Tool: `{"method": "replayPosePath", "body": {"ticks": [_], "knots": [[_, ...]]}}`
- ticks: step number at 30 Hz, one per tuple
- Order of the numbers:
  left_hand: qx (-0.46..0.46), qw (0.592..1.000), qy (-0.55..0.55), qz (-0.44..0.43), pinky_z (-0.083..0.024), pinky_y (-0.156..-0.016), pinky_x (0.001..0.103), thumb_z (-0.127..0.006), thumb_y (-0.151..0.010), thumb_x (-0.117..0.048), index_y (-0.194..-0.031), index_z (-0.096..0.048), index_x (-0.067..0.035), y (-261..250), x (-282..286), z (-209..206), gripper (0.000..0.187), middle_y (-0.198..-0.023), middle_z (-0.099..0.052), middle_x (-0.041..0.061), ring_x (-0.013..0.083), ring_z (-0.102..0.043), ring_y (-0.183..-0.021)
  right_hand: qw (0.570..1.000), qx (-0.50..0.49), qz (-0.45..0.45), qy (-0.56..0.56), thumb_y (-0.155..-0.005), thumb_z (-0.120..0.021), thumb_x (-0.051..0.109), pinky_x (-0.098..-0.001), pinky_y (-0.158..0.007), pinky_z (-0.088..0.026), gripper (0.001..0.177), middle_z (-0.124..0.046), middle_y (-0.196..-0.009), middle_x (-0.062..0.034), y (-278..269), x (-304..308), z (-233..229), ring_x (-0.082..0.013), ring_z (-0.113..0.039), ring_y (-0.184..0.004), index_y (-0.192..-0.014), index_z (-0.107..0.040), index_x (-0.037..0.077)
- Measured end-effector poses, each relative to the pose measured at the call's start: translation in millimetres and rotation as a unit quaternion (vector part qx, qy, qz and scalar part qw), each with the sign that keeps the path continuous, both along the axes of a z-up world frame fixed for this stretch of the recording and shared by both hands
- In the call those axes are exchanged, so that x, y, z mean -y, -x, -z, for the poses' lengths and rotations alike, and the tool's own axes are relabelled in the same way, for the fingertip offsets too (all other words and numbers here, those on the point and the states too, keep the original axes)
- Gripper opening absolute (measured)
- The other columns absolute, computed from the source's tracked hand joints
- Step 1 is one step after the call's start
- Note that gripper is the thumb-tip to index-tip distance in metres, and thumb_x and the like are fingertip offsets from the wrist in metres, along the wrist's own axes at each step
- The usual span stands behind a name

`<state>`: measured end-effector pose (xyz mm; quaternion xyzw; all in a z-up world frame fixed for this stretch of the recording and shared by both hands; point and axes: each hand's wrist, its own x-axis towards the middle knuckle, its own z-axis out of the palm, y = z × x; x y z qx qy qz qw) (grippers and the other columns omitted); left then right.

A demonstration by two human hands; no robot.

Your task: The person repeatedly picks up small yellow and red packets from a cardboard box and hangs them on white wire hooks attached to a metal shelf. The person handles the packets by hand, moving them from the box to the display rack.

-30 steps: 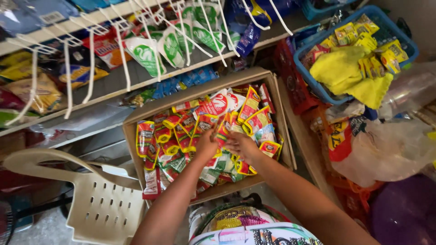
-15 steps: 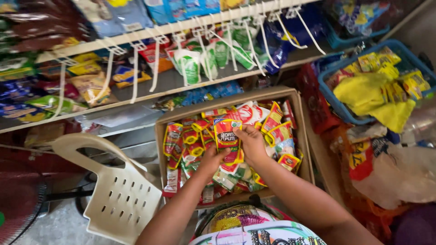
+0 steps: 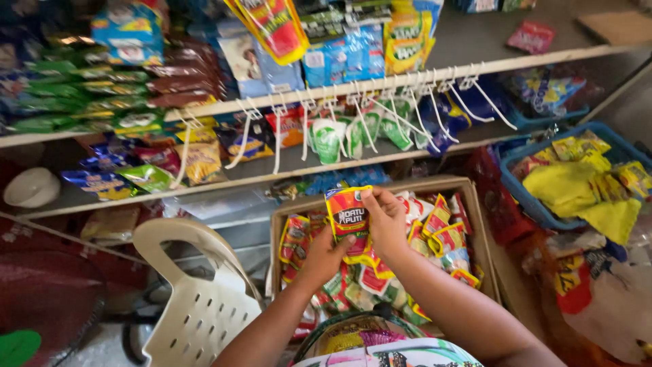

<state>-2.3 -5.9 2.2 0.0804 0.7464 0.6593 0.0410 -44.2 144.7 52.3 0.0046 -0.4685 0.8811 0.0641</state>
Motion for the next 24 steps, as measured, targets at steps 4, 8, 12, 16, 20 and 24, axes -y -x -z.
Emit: {"method": "replayPosePath", "body": {"ticks": [4, 8, 12, 16, 20, 24], "knots": [[-0.064, 0.997, 0.041, -0.014, -0.055, -0.092, 0.037, -0.073, -0.095, -0.024, -0.124, -0.064, -0.002, 1.3, 15.0, -48.9, 0.037, -0.111, -0.077, 0.01, 0.0176, -0.072, -0.102, 0.999, -0.014, -0.009, 0.031, -0.098, -0.065, 0.011, -0.026, -0.071, -0.055, 0.008, -0.073, -0.088, -0.0019, -0.5, 20.7, -55.8, -0.0084, -0.067, -0.076, -0.097, -0.07, 0.003], [-0.151, 0.981, -0.111, -0.047, -0.052, -0.097, 0.035, -0.071, -0.095, -0.02, -0.14, -0.044, -0.002, 5.3, 31.2, -131.5, 0.056, -0.125, -0.067, 0.01, 0.0187, -0.065, -0.112, 0.996, -0.071, -0.021, -0.05, -0.101, -0.066, 0.011, -0.0244, -0.069, -0.053, 0.012, -0.073, -0.086, -0.0015, 11.7, 38.5, -100.6, -0.0073, -0.065, -0.075, -0.096, -0.071, 0.0], [-0.429, 0.88, 0.016, -0.203, -0.046, -0.106, 0.039, -0.068, -0.101, -0.014, -0.145, -0.047, 0.003, 29.4, 63.8, -211.4, 0.051, -0.127, -0.062, 0.018, 0.028, -0.061, -0.118, 0.977, -0.132, 0.019, -0.164, -0.099, -0.068, 0.013, -0.0227, -0.067, -0.053, 0.015, -0.072, -0.084, 0.0009, 27.6, 60.1, -162.4, -0.0043, -0.063, -0.075, -0.096, -0.073, -0.001], [-0.464, 0.867, 0.044, -0.175, -0.055, -0.1, 0.034, -0.066, -0.107, -0.014, -0.129, -0.065, -0.003, 58.9, 79.3, -270.8, 0.025, -0.12, -0.071, 0.014, 0.0251, -0.071, -0.112, 0.946, -0.197, 0.058, -0.251, -0.1, -0.068, 0.015, -0.0221, -0.067, -0.052, 0.017, -0.071, -0.083, 0.0008, 48.2, 78.3, -212.6, -0.0035, -0.062, -0.075, -0.095, -0.075, -0.001], [-0.466, 0.863, 0.05, -0.192, -0.056, -0.085, 0.032, -0.073, -0.099, -0.018, -0.109, -0.073, -0.001, 83.0, 84.2, -316.0, 0.019, -0.103, -0.076, 0.012, 0.0233, -0.076, -0.094, 0.93, -0.269, 0.071, -0.239, -0.102, -0.068, 0.014, -0.0218, -0.069, -0.052, 0.016, -0.073, -0.086, 0.0, 67.1, 95.2, -252.7, -0.0043, -0.063, -0.077, -0.1, -0.074, -0.001], [-0.493, 0.847, -0.029, -0.198, -0.057, -0.087, 0.031, -0.073, -0.099, -0.016, -0.1, -0.074, -0.001, 105.3, 87.2, -341.6, 0.015, -0.098, -0.078, 0.01, 0.0181, -0.075, -0.092, 0.928, -0.334, 0.067, -0.148, -0.101, -0.07, 0.009, -0.0218, -0.077, -0.053, 0.013, -0.074, -0.095, -0.0003, 86.4, 107.7, -281.6, -0.005, -0.065, -0.085, -0.109, -0.072, -0.002]]}}
